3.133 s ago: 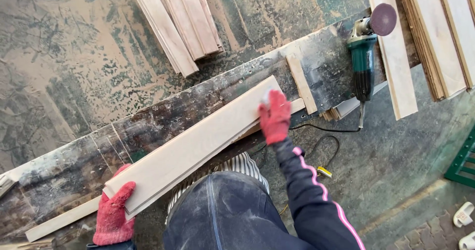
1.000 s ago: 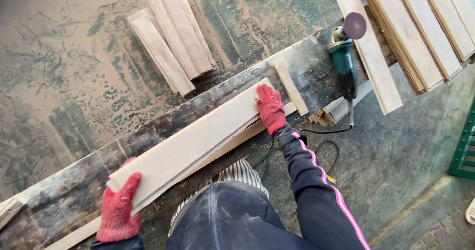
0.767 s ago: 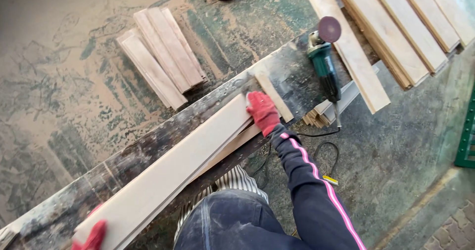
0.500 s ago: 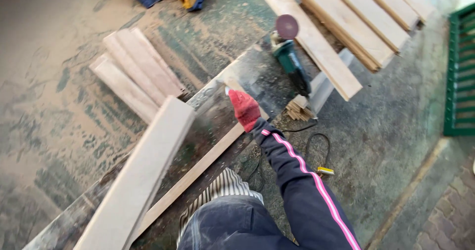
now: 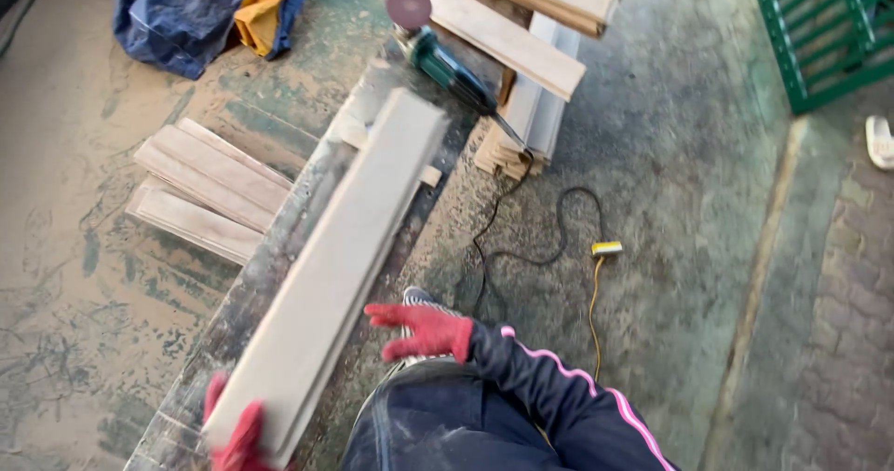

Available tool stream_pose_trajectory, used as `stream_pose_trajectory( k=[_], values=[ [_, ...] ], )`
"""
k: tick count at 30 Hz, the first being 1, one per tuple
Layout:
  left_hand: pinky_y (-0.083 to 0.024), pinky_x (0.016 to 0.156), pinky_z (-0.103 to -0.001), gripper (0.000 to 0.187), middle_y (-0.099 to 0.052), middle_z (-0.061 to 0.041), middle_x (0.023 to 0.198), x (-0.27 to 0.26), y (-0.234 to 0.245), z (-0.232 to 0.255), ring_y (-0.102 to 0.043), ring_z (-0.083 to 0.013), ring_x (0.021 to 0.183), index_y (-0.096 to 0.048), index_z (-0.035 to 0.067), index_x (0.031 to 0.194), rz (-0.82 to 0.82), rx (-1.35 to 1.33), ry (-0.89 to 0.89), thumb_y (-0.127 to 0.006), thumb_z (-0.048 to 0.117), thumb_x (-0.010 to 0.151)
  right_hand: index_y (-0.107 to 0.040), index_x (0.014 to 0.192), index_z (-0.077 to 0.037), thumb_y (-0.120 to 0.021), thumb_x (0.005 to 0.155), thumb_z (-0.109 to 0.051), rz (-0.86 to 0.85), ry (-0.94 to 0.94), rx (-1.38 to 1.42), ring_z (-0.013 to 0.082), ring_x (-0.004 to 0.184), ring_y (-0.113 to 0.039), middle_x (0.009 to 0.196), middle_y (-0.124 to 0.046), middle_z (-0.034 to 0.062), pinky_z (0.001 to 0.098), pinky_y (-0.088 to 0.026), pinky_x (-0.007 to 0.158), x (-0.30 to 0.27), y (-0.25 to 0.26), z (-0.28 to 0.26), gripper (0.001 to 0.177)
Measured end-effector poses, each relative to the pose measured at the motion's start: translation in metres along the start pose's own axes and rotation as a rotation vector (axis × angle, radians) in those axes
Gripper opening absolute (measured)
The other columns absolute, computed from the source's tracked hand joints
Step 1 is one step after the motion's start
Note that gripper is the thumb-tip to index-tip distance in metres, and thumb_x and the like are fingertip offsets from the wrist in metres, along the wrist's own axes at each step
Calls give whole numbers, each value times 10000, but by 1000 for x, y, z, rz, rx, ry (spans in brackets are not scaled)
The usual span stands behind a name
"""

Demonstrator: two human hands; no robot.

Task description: Sanding wooden boards using an angle grinder and a hand sanding block.

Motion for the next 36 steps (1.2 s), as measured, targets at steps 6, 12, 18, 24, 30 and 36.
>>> stream_pose_trajectory(
  k=[6, 12, 18, 24, 30, 36],
  values=[
    [-497, 995, -472, 745, -486, -222, 1464, -54, -171, -55, -539, -400, 1241, -433, 109, 1471, -302, -28, 285, -616, 26, 754, -375, 1457, -6, -720, 877, -385, 376, 126, 1015, 268, 1219, -549, 1385, -512, 170, 386, -479, 1047, -107, -31, 12, 774],
    [-543, 812, -374, 429, -681, -147, 1212, -38, -201, -192, -618, -251, 944, -627, 57, 1368, -639, 147, 423, -604, 215, 969, -632, 1194, 50, -670, 806, -4, 1228, -25, 537, 237, 1015, -647, 1141, -677, 155, 331, -515, 925, -292, 71, 198, 394],
    [-556, 853, -390, 505, -683, -144, 1147, 18, -93, -187, -649, -256, 941, -578, 24, 1424, -489, 142, 371, -652, 164, 944, -596, 1297, -19, -729, 757, -107, 1394, -260, 430, 350, 1034, -672, 1199, -683, 175, 421, -562, 869, -437, 76, 367, 563],
    [-518, 677, -295, 407, -684, -122, 1067, 94, 18, -230, -643, -201, 849, -600, 19, 1357, -297, 129, 191, -658, 155, 978, -509, 1343, -21, -570, 885, -89, 1417, -94, 1508, 436, 1154, -623, 1308, -630, 220, 538, -566, 904, -437, 71, 429, 467],
    [-490, 798, -261, 369, -723, -77, 1092, 80, -113, -196, -623, -150, 914, -684, 30, 1287, -298, 513, -175, -716, 146, 939, -593, 1315, -6, -659, 725, -39, 1373, -90, 475, 367, 1109, -660, 1264, -674, 201, 432, -555, 927, -446, 209, 371, 595],
    [-505, 1003, -422, 462, -630, -172, 1366, 27, -379, -121, -600, -355, 1224, -655, 26, 1272, -534, 1051, -1015, -762, 171, 847, -701, 1155, -27, -734, 735, -279, 1253, -438, -505, 343, 884, -675, 1035, -738, 156, 406, -554, 812, -382, 378, 391, 491]
  ],
)
Point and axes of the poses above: each hand's wrist, its own x-axis towards the middle knuckle, its own y-axis out of the back of the hand, z = x × y, the point moved 10 cm from there along x, towards the middle knuckle
